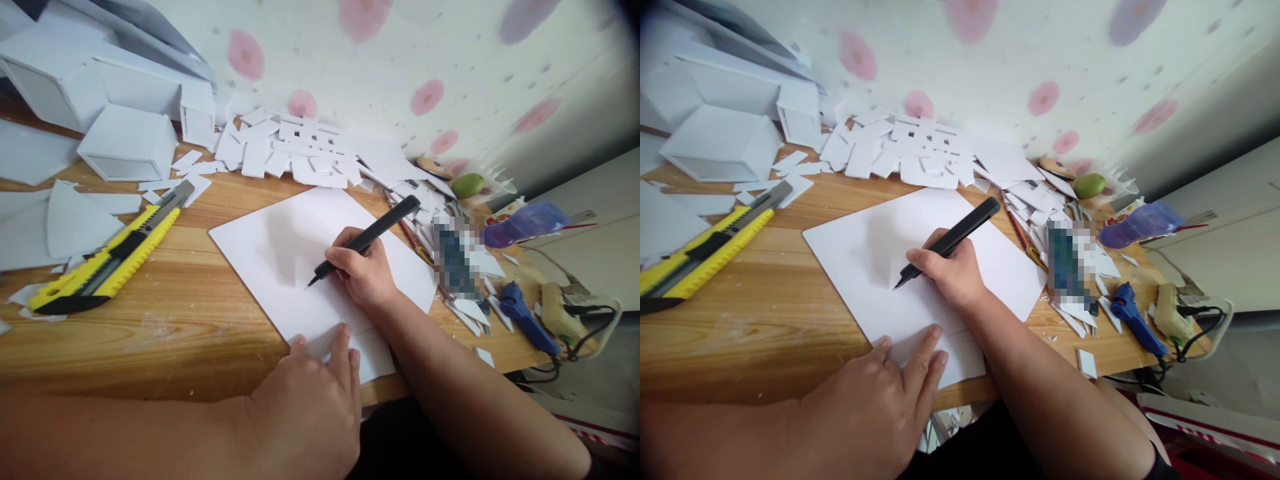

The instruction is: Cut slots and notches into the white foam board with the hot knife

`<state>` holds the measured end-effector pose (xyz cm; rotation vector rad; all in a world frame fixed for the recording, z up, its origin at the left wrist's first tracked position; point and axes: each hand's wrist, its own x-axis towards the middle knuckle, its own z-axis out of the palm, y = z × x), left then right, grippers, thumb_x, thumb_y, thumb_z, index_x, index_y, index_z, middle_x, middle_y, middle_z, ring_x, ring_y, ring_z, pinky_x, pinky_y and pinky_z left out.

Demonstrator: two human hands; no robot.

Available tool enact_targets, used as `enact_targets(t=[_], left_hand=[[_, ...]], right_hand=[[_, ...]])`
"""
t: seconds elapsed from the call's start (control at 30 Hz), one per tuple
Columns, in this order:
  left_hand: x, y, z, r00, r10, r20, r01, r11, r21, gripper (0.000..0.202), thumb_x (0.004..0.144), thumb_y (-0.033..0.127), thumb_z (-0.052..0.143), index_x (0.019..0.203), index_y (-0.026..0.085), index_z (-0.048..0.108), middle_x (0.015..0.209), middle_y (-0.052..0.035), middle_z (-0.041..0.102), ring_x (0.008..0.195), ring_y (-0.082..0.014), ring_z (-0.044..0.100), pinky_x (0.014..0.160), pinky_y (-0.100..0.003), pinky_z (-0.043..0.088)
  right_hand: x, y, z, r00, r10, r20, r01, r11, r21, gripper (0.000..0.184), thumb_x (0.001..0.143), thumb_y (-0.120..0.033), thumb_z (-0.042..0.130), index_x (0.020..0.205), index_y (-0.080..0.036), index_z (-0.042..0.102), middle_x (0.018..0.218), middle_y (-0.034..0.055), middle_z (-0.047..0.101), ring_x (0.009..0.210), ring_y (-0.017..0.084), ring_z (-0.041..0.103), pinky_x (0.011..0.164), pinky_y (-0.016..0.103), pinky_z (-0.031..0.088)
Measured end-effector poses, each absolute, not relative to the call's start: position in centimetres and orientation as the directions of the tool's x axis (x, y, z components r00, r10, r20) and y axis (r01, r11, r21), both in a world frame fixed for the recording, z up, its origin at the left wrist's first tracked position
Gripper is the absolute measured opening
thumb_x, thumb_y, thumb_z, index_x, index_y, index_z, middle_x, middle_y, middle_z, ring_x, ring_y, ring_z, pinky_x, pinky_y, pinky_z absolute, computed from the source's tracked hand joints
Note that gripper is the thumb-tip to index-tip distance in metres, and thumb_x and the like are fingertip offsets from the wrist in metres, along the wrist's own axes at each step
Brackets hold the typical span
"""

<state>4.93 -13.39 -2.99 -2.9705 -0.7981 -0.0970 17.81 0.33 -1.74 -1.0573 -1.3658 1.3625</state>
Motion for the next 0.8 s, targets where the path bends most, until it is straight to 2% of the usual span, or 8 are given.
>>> enact_targets(t=[0.33,0.47,0.67,0.8], left_hand=[[5.1,-13.4,-3.2,0.851,0.506,0.142,0.514,-0.857,-0.031,0.048,0.092,0.023,0.052,0.131,0.0,0.064,0.129,-0.0444,0.057,0.077,-0.0456,0.075,0.06,-0.064,0.058],[5.4,-13.6,-3.6,0.838,0.519,0.169,0.533,-0.845,-0.044,0.047,0.092,0.025,0.053,0.131,0.002,0.066,0.13,-0.042,0.058,0.092,-0.0478,0.073,0.064,-0.063,0.059],[5.6,-13.8,-4.0,0.836,0.533,0.135,0.539,-0.842,-0.016,0.049,0.094,0.026,0.052,0.135,0.001,0.062,0.135,-0.042,0.055,0.096,-0.0467,0.072,0.068,-0.062,0.058],[5.8,-13.9,-4.3,0.816,0.557,0.154,0.567,-0.823,-0.033,0.049,0.09,0.027,0.057,0.134,0.006,0.065,0.135,-0.0387,0.058,0.101,-0.048,0.071,0.069,-0.062,0.058]], right_hand=[[17.7,0.4,-1.9,-0.259,0.966,0.019,0.077,0.04,-0.996,0.027,0.068,-0.033,0.083,0.062,-0.02,0.061,0.05,-0.0075,0.05,0.045,0.009,0.039,0.045,0.025,0.033],[17.7,0.4,-1.9,-0.256,0.966,0.026,0.059,0.043,-0.997,0.026,0.069,-0.032,0.081,0.061,-0.02,0.06,0.05,-0.0077,0.049,0.045,0.009,0.038,0.045,0.024,0.033],[17.7,0.3,-1.8,-0.253,0.967,0.014,0.064,0.031,-0.997,0.025,0.068,-0.031,0.081,0.061,-0.02,0.059,0.051,-0.0073,0.049,0.046,0.009,0.038,0.045,0.025,0.032],[17.6,0.3,-1.9,-0.25,0.968,0.012,0.061,0.028,-0.998,0.025,0.068,-0.032,0.08,0.06,-0.02,0.059,0.05,-0.0075,0.048,0.046,0.009,0.038,0.045,0.025,0.033]])
